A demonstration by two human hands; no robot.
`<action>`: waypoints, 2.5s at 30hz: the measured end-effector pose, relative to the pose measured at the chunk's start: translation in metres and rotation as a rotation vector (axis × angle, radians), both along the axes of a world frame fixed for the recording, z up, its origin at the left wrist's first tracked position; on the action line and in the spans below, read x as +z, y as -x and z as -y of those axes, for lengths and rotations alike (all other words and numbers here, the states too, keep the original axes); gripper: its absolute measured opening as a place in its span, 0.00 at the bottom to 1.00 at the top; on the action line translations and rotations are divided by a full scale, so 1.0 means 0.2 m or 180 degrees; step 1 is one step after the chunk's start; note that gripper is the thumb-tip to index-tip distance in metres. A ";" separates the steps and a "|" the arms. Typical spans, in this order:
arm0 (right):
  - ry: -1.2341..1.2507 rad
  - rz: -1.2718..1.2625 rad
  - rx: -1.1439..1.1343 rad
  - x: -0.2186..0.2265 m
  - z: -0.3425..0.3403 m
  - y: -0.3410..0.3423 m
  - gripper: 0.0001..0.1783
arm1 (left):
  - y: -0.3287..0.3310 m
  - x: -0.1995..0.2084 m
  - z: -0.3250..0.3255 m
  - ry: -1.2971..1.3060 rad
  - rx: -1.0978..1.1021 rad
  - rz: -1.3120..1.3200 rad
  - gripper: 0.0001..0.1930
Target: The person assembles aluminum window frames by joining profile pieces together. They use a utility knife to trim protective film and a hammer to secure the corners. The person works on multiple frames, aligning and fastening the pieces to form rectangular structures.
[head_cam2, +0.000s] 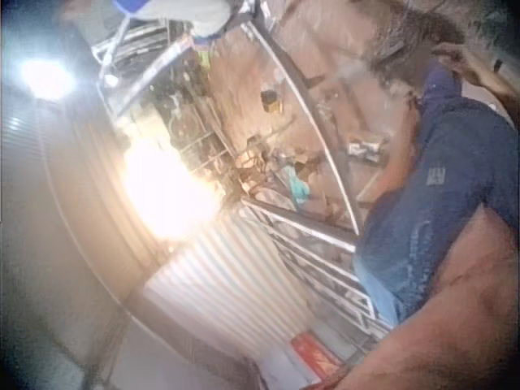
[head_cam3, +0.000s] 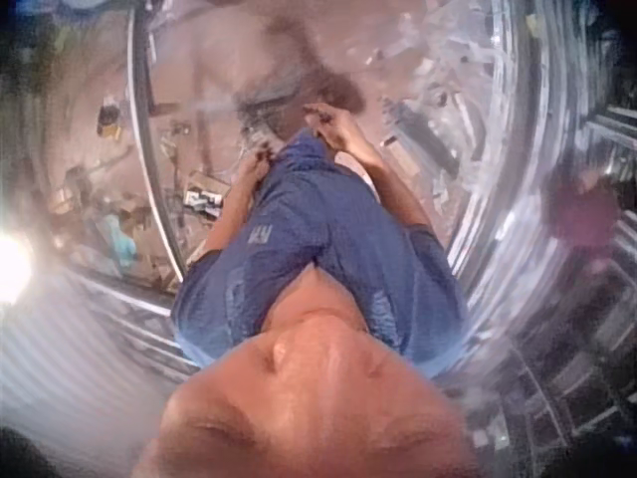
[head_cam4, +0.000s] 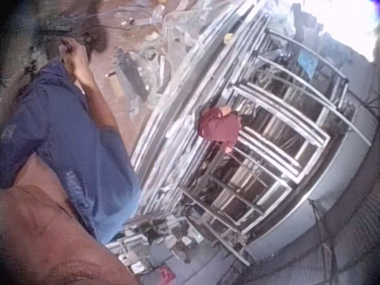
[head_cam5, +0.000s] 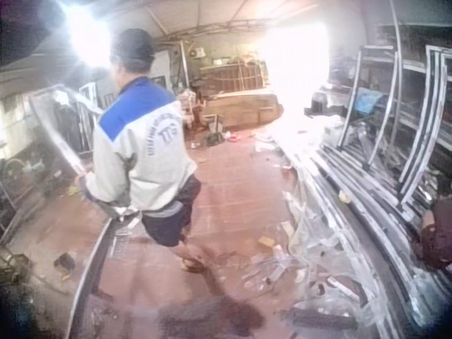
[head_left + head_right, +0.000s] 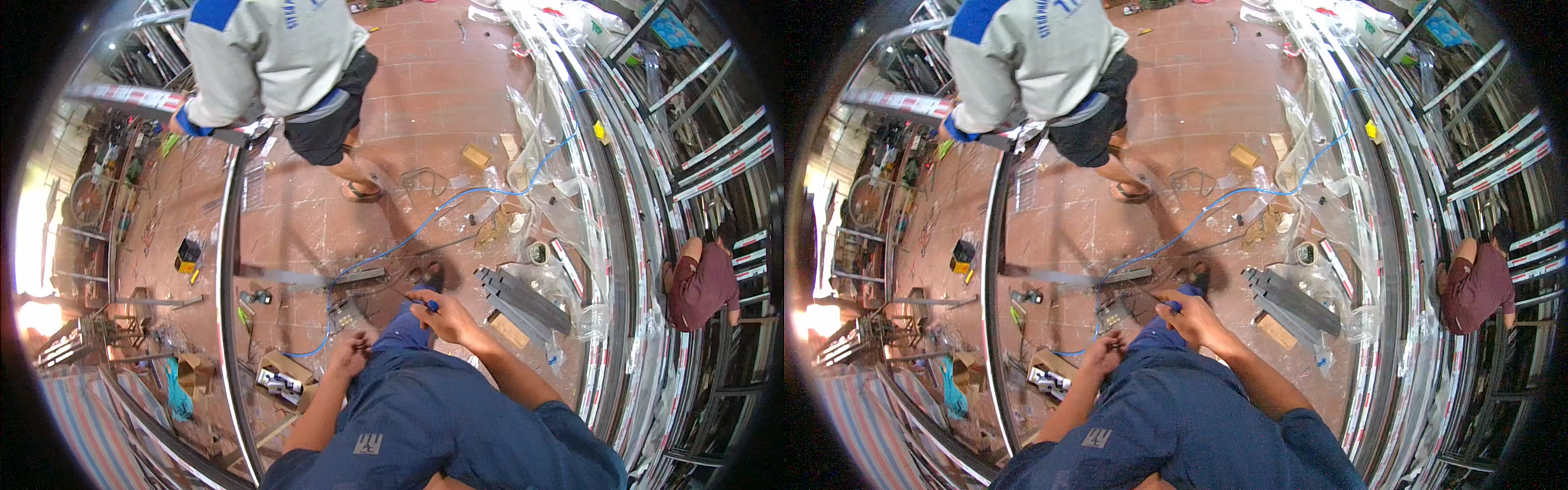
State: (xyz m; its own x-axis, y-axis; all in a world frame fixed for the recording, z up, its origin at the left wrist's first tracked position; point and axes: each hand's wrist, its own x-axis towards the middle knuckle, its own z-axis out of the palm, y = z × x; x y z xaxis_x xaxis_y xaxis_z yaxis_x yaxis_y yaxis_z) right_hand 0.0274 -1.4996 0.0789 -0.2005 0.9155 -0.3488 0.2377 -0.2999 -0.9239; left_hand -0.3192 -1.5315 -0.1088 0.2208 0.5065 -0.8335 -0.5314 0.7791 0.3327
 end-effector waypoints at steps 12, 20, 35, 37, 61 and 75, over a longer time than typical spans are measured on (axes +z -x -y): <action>0.0647 -0.0637 -0.0875 -0.29 -1.11 -1.36 0.21 | -1.44 0.44 -1.91 -0.0667 -0.1766 -0.0975 0.11; -0.0351 -0.1467 -0.1980 -0.12 -1.97 -2.12 0.17 | -2.77 0.56 -3.04 -0.1195 -0.1628 -0.0202 0.13; -0.0326 -0.0626 -0.0038 0.18 -4.44 -2.96 0.17 | -3.39 0.92 -4.95 -0.1898 -0.0708 -0.0461 0.10; -0.0362 -0.0357 0.0300 0.23 -4.80 -2.94 0.16 | -3.31 0.87 -5.21 -0.1926 -0.0707 -0.0530 0.08; 0.1835 -0.2785 0.0975 -0.13 -8.77 -1.58 0.22 | -2.38 1.06 -8.64 -0.2361 0.1936 -0.1667 0.25; 0.2472 -0.2940 0.2973 -0.04 -10.15 -0.56 0.18 | -1.56 0.60 -9.21 -0.1309 0.5020 -0.0391 0.33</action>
